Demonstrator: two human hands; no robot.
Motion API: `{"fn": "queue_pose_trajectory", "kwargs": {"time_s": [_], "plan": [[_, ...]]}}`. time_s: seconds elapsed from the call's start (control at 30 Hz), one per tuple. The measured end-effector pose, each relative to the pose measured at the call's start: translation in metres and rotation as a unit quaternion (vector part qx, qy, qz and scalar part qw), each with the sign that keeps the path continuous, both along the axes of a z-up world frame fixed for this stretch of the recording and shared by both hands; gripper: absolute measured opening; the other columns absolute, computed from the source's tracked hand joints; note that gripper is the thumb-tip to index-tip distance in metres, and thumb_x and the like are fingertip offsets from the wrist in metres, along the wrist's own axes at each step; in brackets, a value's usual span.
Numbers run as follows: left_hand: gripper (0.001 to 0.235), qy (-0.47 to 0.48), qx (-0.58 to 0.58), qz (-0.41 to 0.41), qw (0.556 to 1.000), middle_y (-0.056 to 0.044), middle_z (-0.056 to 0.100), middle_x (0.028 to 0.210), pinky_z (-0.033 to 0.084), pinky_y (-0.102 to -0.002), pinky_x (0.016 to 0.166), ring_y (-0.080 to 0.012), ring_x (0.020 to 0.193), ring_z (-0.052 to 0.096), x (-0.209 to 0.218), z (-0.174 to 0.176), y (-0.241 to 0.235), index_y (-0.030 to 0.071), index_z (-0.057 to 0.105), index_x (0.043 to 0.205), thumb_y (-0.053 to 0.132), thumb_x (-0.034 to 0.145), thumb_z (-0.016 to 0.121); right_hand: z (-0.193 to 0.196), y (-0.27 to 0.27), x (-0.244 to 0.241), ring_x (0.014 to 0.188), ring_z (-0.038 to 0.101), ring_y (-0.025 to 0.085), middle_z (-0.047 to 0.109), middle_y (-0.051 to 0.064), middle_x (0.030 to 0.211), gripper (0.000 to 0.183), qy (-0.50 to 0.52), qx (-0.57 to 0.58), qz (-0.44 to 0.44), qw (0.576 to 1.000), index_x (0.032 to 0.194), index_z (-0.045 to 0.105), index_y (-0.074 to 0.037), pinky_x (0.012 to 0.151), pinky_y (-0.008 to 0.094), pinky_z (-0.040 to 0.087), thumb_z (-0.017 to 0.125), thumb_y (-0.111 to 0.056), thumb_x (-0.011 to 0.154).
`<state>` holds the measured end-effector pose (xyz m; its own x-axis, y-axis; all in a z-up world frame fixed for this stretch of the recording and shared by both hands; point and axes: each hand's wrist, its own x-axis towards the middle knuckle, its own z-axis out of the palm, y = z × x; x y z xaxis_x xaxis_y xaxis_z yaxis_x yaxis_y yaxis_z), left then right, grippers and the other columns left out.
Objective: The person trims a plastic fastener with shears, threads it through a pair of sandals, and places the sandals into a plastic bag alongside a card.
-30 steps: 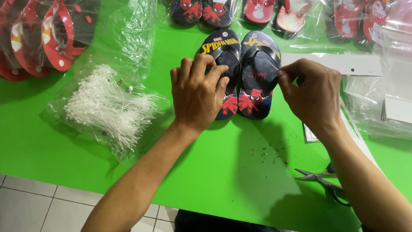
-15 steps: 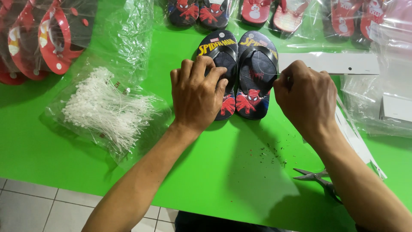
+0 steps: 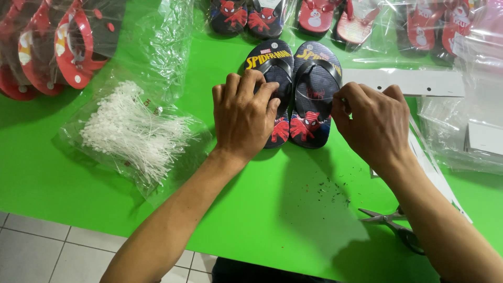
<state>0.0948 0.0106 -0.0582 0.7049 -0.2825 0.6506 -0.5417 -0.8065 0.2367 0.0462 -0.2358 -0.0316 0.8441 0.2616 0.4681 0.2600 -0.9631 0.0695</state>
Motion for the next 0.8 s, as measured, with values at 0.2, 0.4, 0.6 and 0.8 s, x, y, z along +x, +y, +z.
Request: {"fn": "queue_pose_trajectory", "kwargs": {"time_s": [0.2, 0.4, 0.6, 0.8], "plan": [[0.034, 0.002, 0.015, 0.009, 1.0, 0.001, 0.054, 0.108, 0.04, -0.043, 0.081, -0.0249, 0.097, 0.052, -0.001, 0.0, 0.0, 0.021, 0.072, 0.116, 0.03, 0.083, 0.078, -0.001, 0.004, 0.011, 0.074, 0.07, 0.024, 0.059, -0.002, 0.074, 0.013, -0.047, -0.014, 0.026, 0.998, 0.096, 0.063, -0.014, 0.077, 0.035, 0.048, 0.074, -0.019, 0.101], [0.046, 0.0, 0.046, 0.021, 0.999, -0.002, 0.053, 0.127, 0.036, -0.047, 0.093, -0.0272, 0.113, 0.048, 0.001, -0.006, -0.007, 0.02, 0.07, 0.126, 0.033, 0.083, 0.078, -0.001, 0.007, 0.024, 0.074, 0.067, 0.026, 0.059, 0.002, 0.077, 0.017, -0.097, -0.026, 0.079, 0.992, 0.091, 0.059, -0.013, 0.074, 0.036, 0.046, 0.071, -0.02, 0.101], [0.027, -0.007, 0.061, 0.032, 0.998, -0.01, 0.048, 0.152, 0.027, -0.054, 0.106, -0.0339, 0.136, 0.042, 0.007, -0.005, -0.009, 0.013, 0.078, 0.11, 0.022, 0.084, 0.079, -0.003, 0.006, 0.031, 0.074, 0.066, 0.026, 0.061, 0.003, 0.081, 0.02, -0.128, -0.027, 0.108, 0.986, 0.09, 0.06, -0.013, 0.073, 0.036, 0.046, 0.067, -0.023, 0.105], [0.015, -0.043, 0.067, 0.017, 0.997, -0.005, 0.057, 0.143, 0.024, -0.055, 0.104, -0.0266, 0.135, 0.048, 0.018, -0.013, -0.01, 0.016, 0.071, 0.091, 0.02, 0.081, 0.082, 0.001, 0.007, 0.034, 0.071, 0.064, 0.026, 0.062, 0.002, 0.081, 0.01, -0.101, 0.035, 0.129, 0.986, 0.094, 0.065, -0.014, 0.073, 0.037, 0.044, 0.073, -0.018, 0.097]]}}
